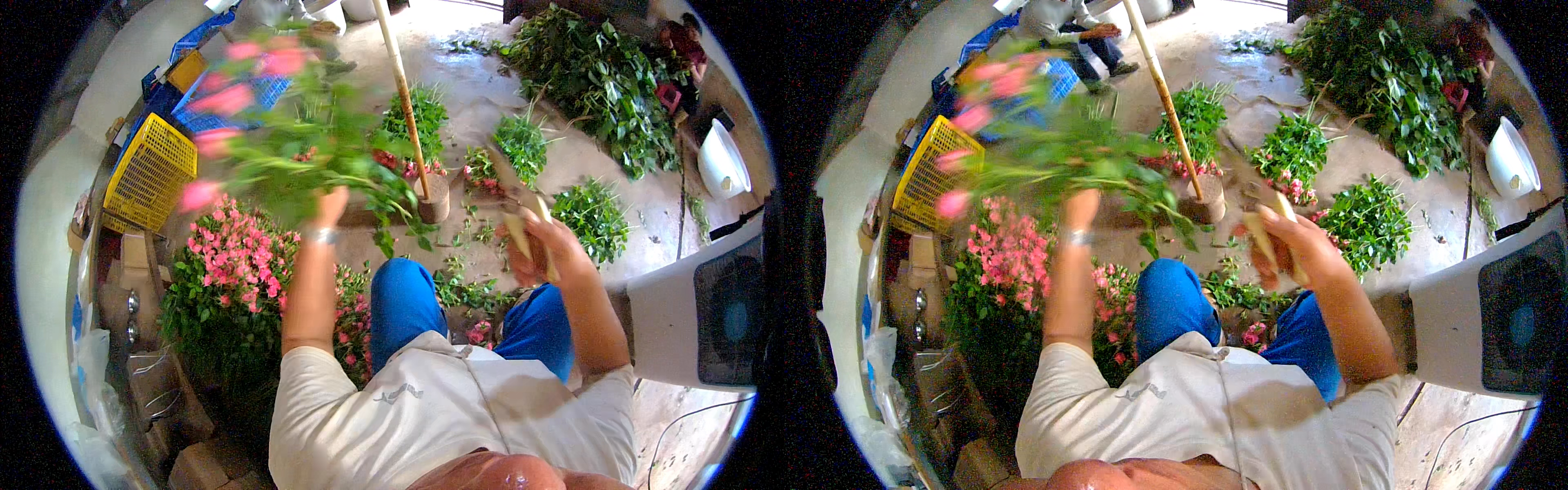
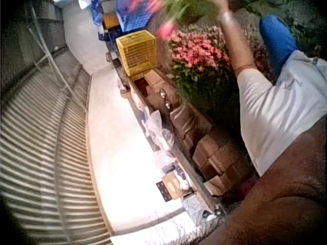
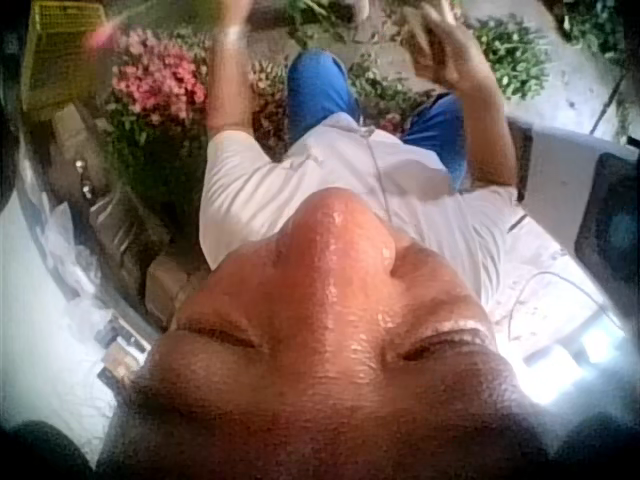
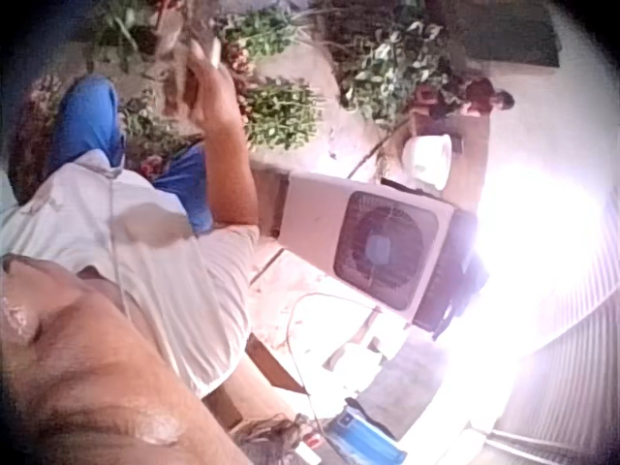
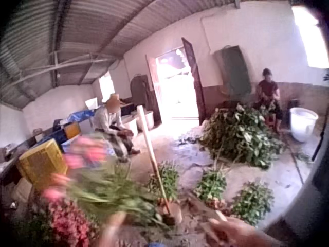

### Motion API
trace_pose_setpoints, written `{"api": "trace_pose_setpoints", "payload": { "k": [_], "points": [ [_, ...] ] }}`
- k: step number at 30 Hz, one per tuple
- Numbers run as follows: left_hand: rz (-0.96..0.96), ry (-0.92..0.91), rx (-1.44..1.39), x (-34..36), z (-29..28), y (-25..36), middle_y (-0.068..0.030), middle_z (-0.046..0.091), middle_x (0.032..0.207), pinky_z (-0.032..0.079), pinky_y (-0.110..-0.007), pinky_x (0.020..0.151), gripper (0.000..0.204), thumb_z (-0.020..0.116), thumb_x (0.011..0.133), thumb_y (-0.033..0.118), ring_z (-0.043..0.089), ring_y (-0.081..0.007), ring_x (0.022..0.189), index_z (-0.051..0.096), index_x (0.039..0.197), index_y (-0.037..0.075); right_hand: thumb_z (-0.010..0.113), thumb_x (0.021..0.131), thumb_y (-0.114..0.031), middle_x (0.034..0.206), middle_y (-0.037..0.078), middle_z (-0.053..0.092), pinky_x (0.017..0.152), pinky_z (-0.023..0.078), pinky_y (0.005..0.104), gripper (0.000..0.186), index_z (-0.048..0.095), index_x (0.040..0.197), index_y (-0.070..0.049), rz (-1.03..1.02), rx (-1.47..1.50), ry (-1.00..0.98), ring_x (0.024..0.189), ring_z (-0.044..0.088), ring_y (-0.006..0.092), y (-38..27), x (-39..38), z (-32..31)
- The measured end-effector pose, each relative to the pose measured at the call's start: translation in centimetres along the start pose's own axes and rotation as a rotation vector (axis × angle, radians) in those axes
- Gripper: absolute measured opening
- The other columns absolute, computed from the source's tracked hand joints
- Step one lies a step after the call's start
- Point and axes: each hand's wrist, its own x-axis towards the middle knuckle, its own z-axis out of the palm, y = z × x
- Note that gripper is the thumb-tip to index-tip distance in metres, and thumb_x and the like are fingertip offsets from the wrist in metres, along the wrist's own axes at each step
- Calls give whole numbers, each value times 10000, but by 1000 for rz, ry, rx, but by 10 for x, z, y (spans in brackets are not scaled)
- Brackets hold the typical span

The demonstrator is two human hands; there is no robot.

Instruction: The person sits on the floor and uses pruning shears to trim leaves and side stems from pink rose stems. They handle the stems one at a time, cutting away foliage and placing the trimmed stems into a pile on the floor.

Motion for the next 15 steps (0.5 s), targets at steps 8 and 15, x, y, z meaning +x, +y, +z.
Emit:
{"api": "trace_pose_setpoints", "payload": {
  "k": [8, 15],
  "points": [
    [-583, -194, 304, 107, -104, -181, -245, 592, 974, 462, -365, 735, 333, 429, 896, 300, 588, -285, 874, 618, 1036, 65, 387, 906, -413, 573, 62, 514, 361, 423, 304, 439, 529, 1043, -21, 53, 224, 103, 417, 494, 173, 79, -24, -88],
    [-494, -71, -747, -77, 34, -100, -135, 611, 1053, 464, -323, 823, 411, 617, 818, 261, 586, -212, 952, 536, 1147, 27, 430, 899, -391, 641, 45, 542, 362, 379, 267, 443, 471, 1168, -41, 19, 298, 250, 447, 481, 157, 136, -34, -159]
  ]
}}
